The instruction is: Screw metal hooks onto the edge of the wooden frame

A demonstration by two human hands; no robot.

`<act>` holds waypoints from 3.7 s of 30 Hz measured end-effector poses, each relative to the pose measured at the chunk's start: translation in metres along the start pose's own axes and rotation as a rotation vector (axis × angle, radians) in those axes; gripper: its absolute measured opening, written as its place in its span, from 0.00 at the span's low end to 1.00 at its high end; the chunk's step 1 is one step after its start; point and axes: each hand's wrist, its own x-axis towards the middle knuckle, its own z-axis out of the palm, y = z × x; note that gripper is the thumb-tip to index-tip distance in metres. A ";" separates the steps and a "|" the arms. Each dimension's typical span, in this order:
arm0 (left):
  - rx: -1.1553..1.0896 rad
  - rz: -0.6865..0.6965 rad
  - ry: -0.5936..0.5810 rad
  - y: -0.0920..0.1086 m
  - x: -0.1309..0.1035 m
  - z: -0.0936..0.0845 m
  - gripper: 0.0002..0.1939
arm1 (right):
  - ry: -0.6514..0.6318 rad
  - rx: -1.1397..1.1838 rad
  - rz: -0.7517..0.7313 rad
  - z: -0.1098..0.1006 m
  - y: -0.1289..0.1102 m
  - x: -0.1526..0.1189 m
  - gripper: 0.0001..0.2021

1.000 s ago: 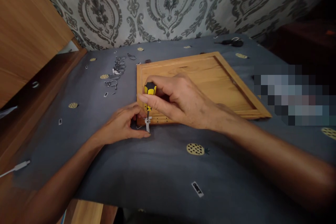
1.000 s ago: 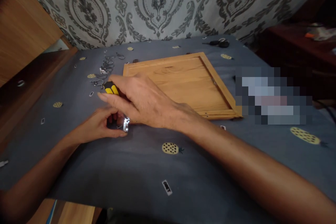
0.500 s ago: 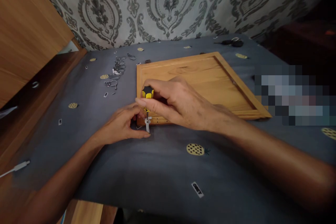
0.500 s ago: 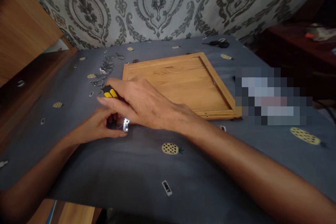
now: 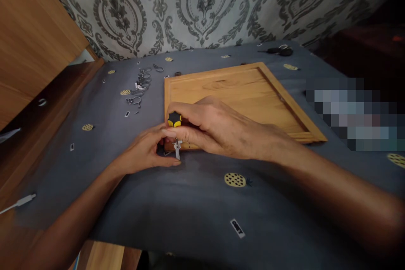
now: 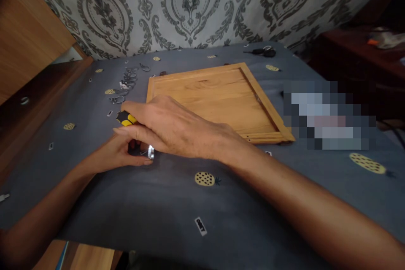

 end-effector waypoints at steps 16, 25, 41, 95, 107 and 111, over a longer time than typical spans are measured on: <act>-0.031 -0.046 -0.018 0.007 0.001 -0.004 0.16 | 0.361 -0.131 0.192 -0.007 -0.001 0.002 0.22; 0.004 -0.024 -0.005 0.005 0.000 -0.003 0.18 | -0.195 -0.814 0.583 -0.008 0.017 0.016 0.18; 0.056 -0.045 0.035 0.001 0.002 0.000 0.24 | -0.425 -0.688 0.484 0.015 0.053 0.031 0.11; 0.066 -0.039 -0.003 -0.001 0.001 0.000 0.15 | 0.330 0.594 0.448 0.057 0.031 -0.037 0.05; 0.030 -0.068 -0.028 0.003 0.002 -0.002 0.17 | 0.163 0.143 0.218 0.055 0.025 -0.042 0.07; 0.025 -0.049 -0.023 0.003 0.002 -0.002 0.17 | 0.098 -0.008 0.165 0.057 0.028 -0.046 0.12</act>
